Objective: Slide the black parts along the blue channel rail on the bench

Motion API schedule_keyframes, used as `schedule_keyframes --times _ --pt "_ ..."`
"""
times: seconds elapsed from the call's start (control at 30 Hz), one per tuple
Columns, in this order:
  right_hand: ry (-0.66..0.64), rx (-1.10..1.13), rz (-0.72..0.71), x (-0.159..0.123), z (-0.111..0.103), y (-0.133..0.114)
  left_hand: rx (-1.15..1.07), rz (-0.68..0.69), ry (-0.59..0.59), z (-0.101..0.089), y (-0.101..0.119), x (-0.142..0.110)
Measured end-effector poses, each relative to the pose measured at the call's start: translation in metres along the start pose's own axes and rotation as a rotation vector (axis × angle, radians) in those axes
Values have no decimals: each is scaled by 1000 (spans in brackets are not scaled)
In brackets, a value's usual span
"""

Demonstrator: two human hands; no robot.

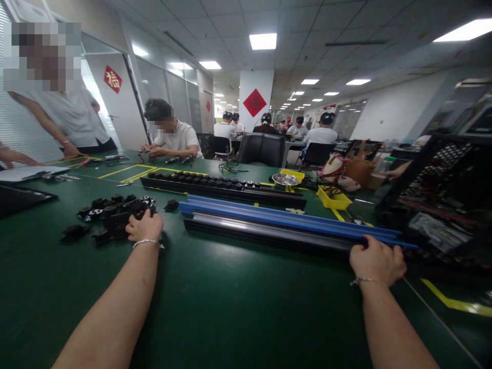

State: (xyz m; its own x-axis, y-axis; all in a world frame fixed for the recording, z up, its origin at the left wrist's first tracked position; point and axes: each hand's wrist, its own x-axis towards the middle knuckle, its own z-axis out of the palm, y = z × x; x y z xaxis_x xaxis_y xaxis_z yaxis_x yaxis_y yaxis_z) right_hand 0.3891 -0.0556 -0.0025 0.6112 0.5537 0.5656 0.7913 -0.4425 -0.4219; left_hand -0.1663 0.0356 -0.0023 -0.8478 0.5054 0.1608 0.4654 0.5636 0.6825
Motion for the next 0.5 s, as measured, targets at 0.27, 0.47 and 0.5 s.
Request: schedule_keyframes --times 0.27,0.47,0.5 --pt "0 -16 58 4 3 3 7 335 222 -8 16 -26" --pt "-7 1 69 3 6 6 -25 754 126 3 44 -58" --pt "-11 4 82 3 6 5 -22 817 87 7 48 -68"
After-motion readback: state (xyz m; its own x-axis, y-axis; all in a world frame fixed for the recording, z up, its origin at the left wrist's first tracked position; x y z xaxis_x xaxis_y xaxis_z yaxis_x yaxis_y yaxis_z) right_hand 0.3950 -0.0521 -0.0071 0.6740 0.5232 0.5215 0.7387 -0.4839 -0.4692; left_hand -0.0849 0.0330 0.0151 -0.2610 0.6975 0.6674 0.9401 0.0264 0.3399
